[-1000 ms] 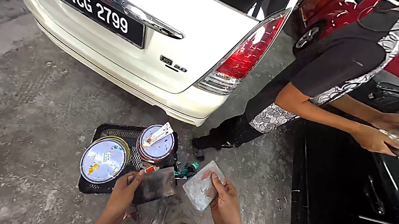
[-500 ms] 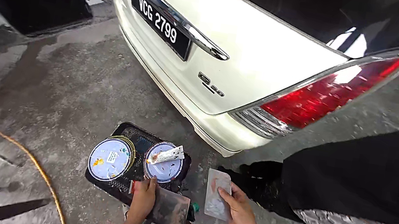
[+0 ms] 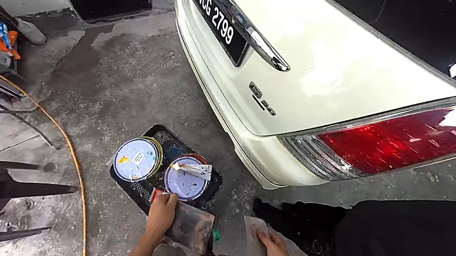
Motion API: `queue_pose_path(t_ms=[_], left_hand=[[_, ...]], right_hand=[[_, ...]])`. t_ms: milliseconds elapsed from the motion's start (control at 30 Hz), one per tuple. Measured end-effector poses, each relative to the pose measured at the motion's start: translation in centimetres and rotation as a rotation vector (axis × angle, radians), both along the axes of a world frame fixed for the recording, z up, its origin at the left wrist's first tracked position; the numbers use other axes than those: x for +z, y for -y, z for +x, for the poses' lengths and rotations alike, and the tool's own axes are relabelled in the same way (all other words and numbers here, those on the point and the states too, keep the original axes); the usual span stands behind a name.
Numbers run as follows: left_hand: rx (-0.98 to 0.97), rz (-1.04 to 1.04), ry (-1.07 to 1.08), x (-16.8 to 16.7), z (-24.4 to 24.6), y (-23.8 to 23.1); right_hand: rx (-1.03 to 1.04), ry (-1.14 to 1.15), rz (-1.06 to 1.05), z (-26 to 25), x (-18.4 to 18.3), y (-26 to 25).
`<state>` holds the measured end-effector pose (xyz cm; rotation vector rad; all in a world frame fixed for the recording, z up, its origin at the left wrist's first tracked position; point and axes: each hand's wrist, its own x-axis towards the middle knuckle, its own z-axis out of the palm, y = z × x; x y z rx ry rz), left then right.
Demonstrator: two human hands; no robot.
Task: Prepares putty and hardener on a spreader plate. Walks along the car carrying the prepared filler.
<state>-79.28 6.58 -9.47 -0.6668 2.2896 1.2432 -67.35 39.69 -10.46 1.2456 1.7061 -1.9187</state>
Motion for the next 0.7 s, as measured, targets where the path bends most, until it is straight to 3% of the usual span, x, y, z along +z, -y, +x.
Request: queue_pose_path(t_ms=[133, 367, 567, 700], left_hand=[[-0.041, 0.011, -0.07, -1.1, 1.6, 4.1], [0.035, 0.098, -0.17, -2.1, 6.2, 10.7], [0.098, 0.086, -0.158, -0.1, 8.6, 15.0], [0.085, 0.117, -0.149, 1.2, 9.1, 17.3]], right_hand=[[0.11, -0.244, 0.069, -5.7, 2.8, 0.7], [0.645, -0.462, 0.434, -15.5, 7.8, 7.1], [1.416, -0.225, 0.719, -21.4, 8.8, 15.0], [1.707, -0.14, 0.811, -23.3, 6.3, 18.8]])
